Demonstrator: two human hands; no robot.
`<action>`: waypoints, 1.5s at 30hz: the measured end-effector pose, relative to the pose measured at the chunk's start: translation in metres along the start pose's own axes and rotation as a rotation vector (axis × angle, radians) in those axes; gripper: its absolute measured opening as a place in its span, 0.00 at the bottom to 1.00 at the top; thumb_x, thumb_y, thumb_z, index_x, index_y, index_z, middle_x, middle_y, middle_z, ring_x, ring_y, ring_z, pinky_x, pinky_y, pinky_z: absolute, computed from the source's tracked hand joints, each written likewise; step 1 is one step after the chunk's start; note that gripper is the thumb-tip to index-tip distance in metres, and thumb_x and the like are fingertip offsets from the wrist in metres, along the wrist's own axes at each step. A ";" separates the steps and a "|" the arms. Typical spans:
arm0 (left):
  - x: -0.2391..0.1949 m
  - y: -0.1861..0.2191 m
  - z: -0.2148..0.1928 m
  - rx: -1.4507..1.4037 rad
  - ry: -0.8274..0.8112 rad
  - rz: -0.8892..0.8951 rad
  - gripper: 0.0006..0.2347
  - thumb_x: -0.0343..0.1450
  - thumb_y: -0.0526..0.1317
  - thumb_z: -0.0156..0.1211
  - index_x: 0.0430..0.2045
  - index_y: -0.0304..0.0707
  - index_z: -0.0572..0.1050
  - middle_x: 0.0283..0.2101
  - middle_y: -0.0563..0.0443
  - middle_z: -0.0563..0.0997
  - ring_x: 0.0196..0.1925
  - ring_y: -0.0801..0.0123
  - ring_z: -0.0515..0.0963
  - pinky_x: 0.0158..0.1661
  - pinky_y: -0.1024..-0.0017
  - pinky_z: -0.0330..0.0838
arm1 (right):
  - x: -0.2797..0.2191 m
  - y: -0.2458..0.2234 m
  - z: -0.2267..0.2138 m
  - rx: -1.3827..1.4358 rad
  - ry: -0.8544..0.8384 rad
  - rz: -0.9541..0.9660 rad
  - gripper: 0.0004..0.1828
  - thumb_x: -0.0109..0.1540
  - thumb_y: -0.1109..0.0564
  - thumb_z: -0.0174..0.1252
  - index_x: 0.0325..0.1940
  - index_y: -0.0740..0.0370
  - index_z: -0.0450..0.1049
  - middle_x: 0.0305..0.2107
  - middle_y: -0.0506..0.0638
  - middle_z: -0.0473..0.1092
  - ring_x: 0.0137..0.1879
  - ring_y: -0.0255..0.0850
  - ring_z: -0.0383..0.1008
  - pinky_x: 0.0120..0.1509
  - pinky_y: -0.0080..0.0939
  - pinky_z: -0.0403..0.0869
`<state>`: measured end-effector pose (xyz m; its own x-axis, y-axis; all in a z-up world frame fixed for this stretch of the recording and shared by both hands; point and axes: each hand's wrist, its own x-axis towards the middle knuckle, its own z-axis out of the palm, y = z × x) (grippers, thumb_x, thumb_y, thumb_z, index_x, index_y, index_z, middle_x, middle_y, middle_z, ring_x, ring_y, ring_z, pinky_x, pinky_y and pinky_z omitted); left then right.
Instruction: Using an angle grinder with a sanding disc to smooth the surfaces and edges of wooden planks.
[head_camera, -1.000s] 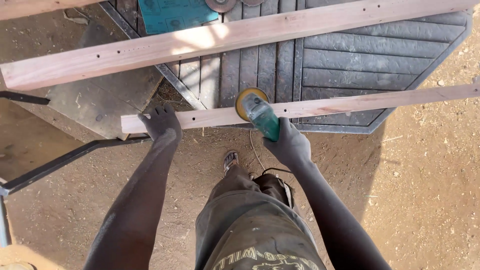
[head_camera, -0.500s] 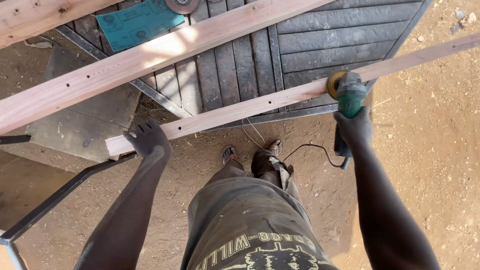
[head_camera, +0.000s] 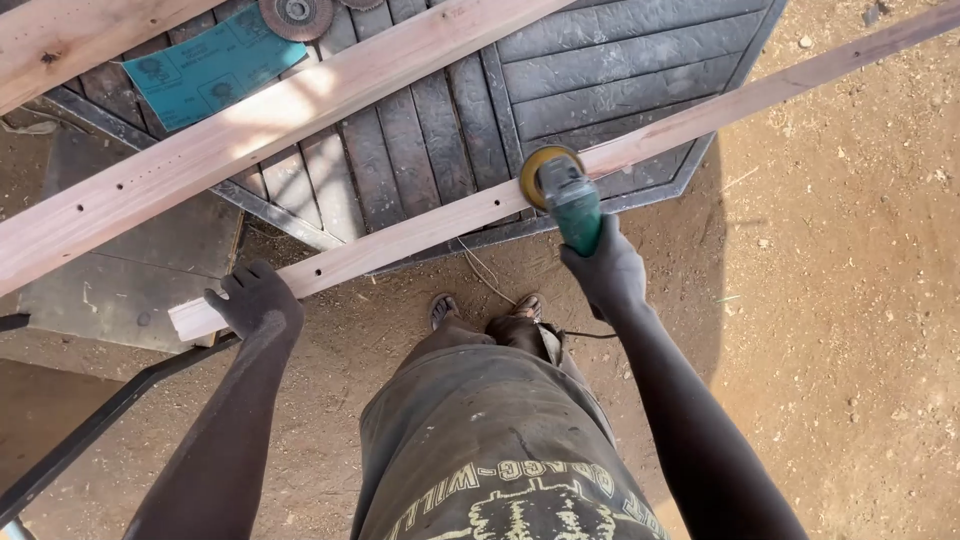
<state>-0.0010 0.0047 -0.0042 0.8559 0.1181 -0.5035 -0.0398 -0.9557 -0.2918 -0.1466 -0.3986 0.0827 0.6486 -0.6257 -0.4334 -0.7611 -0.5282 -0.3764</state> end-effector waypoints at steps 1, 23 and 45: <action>-0.002 0.004 -0.005 0.000 -0.010 -0.013 0.20 0.77 0.35 0.46 0.66 0.34 0.61 0.64 0.32 0.71 0.69 0.47 0.63 0.67 0.38 0.41 | 0.019 0.024 -0.008 -0.005 -0.014 -0.008 0.30 0.58 0.42 0.62 0.55 0.56 0.60 0.44 0.64 0.73 0.54 0.68 0.75 0.57 0.70 0.73; -0.014 0.012 -0.017 0.002 0.014 0.001 0.21 0.78 0.32 0.40 0.69 0.31 0.58 0.64 0.30 0.70 0.66 0.45 0.65 0.64 0.38 0.41 | -0.022 0.002 0.021 -0.167 -0.115 -0.276 0.35 0.56 0.41 0.64 0.61 0.57 0.61 0.45 0.64 0.73 0.49 0.70 0.77 0.54 0.70 0.75; 0.043 -0.006 0.062 -0.110 0.023 -0.001 0.21 0.79 0.33 0.43 0.70 0.33 0.58 0.67 0.28 0.67 0.73 0.40 0.56 0.68 0.35 0.34 | -0.032 -0.061 0.045 -0.202 -0.149 -0.334 0.32 0.56 0.40 0.63 0.55 0.55 0.60 0.42 0.67 0.73 0.50 0.72 0.76 0.54 0.73 0.73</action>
<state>0.0035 0.0328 -0.0745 0.8677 0.1139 -0.4838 0.0169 -0.9796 -0.2004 -0.1203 -0.3208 0.0830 0.8427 -0.3185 -0.4340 -0.4848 -0.7996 -0.3544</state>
